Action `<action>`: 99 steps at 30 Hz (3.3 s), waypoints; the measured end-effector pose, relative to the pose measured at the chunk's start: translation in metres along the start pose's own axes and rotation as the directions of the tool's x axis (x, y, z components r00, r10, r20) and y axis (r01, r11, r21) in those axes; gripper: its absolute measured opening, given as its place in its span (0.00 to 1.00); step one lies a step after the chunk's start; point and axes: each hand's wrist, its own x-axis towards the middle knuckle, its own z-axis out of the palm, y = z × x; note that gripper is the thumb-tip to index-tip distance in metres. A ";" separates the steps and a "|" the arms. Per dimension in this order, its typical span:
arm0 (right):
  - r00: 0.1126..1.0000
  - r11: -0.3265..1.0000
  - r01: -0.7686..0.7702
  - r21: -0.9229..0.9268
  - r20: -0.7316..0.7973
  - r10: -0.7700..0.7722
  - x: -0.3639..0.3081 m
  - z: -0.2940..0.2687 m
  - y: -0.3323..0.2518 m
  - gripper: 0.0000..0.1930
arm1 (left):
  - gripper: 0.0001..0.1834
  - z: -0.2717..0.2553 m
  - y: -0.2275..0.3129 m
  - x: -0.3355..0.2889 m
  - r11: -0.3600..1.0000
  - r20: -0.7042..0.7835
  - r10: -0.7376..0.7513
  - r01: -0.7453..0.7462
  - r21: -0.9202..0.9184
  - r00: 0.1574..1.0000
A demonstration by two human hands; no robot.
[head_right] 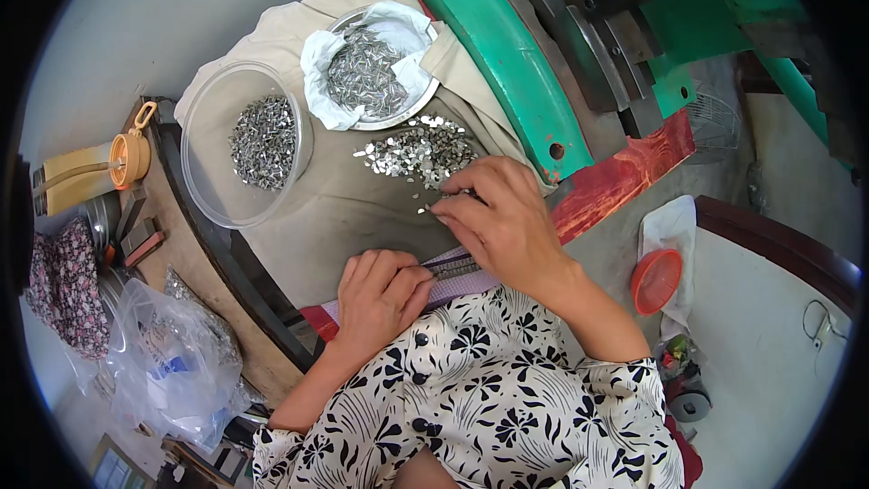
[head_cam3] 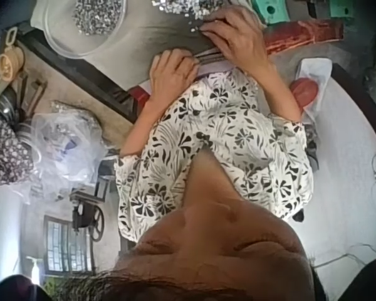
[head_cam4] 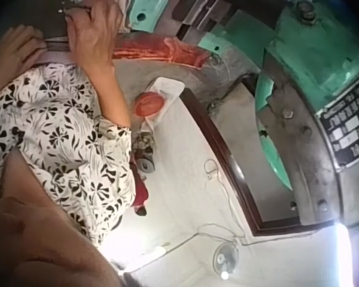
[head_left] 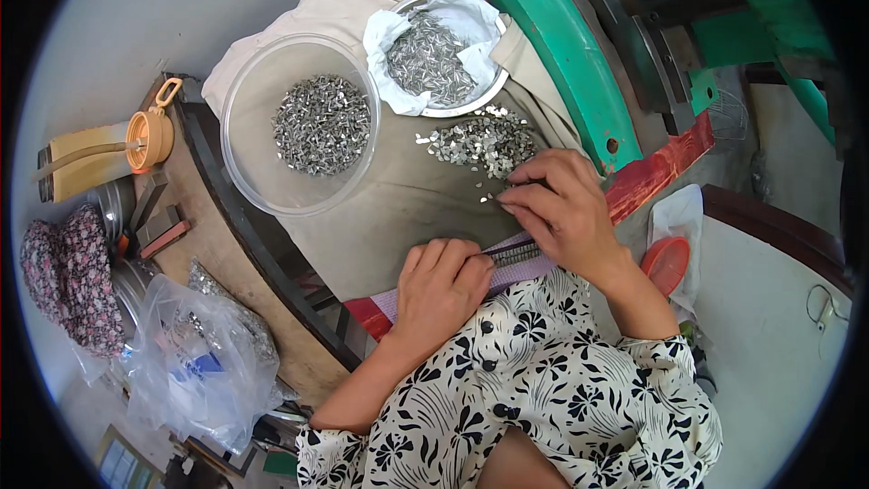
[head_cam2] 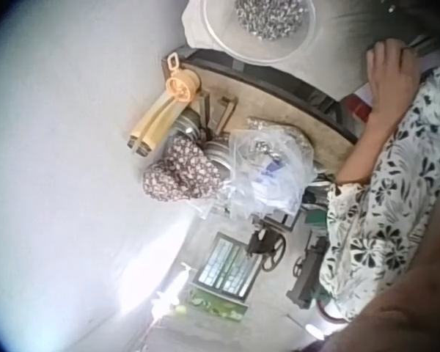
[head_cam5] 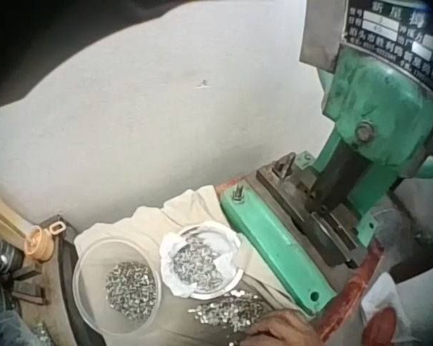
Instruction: The recorder is manually inserting small metal components into a strip and processing them using a stamping or pressing machine.
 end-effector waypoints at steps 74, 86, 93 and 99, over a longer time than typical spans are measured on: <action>0.999 0.989 0.008 0.148 0.032 -0.013 -0.026 -0.001 -0.016 0.10 | 0.10 -0.011 0.000 -0.010 0.997 0.101 0.005 -0.012 0.071 0.995; 0.995 0.995 0.090 0.036 0.029 -0.091 -0.047 0.010 -0.018 0.13 | 0.11 -0.006 0.000 -0.010 0.998 0.029 -0.011 0.009 0.055 1.000; 0.995 0.996 0.080 0.046 0.054 -0.082 -0.039 0.007 -0.021 0.11 | 0.13 -0.008 -0.001 -0.009 1.000 0.020 -0.029 0.029 0.008 0.999; 0.999 0.997 -0.003 -0.082 -0.044 -0.001 -0.018 -0.002 -0.003 0.14 | 0.14 -0.002 -0.004 -0.012 0.999 -0.004 -0.037 0.037 -0.006 0.999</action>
